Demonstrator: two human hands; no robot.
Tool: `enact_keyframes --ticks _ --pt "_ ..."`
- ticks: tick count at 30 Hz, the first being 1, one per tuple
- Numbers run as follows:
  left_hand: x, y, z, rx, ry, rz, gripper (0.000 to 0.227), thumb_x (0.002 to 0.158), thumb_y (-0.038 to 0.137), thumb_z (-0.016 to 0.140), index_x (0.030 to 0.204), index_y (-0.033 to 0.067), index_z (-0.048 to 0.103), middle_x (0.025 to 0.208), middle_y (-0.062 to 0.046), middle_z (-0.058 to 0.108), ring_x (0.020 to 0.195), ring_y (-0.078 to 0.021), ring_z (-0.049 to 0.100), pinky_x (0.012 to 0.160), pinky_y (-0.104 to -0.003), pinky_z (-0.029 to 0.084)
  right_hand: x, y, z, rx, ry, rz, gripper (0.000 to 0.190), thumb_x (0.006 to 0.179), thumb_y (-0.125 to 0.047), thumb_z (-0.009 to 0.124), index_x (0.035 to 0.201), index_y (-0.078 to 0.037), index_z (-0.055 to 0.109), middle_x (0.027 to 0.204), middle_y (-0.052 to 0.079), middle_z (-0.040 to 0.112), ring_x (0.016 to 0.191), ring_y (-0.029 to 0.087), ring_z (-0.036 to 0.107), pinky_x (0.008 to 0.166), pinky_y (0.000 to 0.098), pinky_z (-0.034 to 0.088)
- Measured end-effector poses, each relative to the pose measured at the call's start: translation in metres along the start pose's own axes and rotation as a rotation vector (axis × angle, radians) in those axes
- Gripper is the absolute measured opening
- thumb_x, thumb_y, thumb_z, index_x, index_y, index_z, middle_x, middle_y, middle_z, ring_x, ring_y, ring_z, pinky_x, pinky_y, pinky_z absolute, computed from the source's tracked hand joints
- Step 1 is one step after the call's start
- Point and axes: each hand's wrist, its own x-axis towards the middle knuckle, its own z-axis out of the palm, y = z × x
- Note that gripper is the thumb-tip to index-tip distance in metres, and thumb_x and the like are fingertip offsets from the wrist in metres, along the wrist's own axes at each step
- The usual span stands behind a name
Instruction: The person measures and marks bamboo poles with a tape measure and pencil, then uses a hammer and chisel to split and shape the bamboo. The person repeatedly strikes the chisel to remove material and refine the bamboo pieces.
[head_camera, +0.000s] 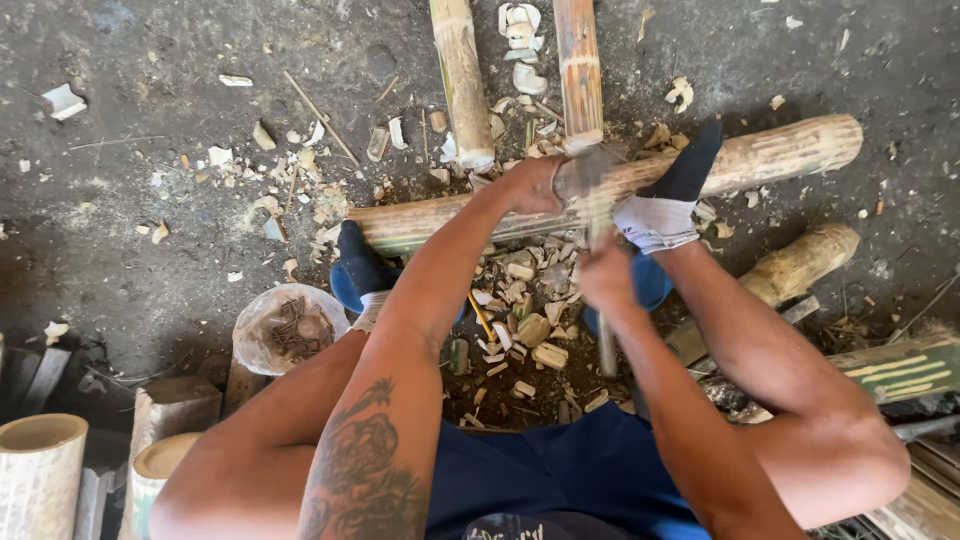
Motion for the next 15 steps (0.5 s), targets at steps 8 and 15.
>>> enact_keyframes --ticks 8,15 --pt "-0.055 -0.018 0.022 0.103 0.084 0.254 0.064 0.062 0.018 0.092 0.12 0.0125 0.065 0.107 -0.009 0.075 0.099 -0.0253 0.072 0.093 -0.041 0.057 -0.01 0.036 0.028 0.259 -0.062 0.118 0.017 0.093 -0.013 0.055 0.105 -0.001 0.057 0.082 0.018 0.067 0.071 0.029 0.067 0.065 0.0441 0.053" --pt "-0.111 -0.068 0.003 -0.426 0.824 0.199 0.042 0.081 0.024 0.09 0.114 0.0097 0.067 0.107 -0.007 0.075 0.096 -0.0186 0.075 0.084 -0.034 0.064 -0.01 0.027 0.062 0.429 -0.211 0.268 0.015 0.095 -0.013 0.054 0.106 -0.003 0.057 0.083 0.02 0.062 0.065 0.028 0.059 0.056 0.0449 0.048"
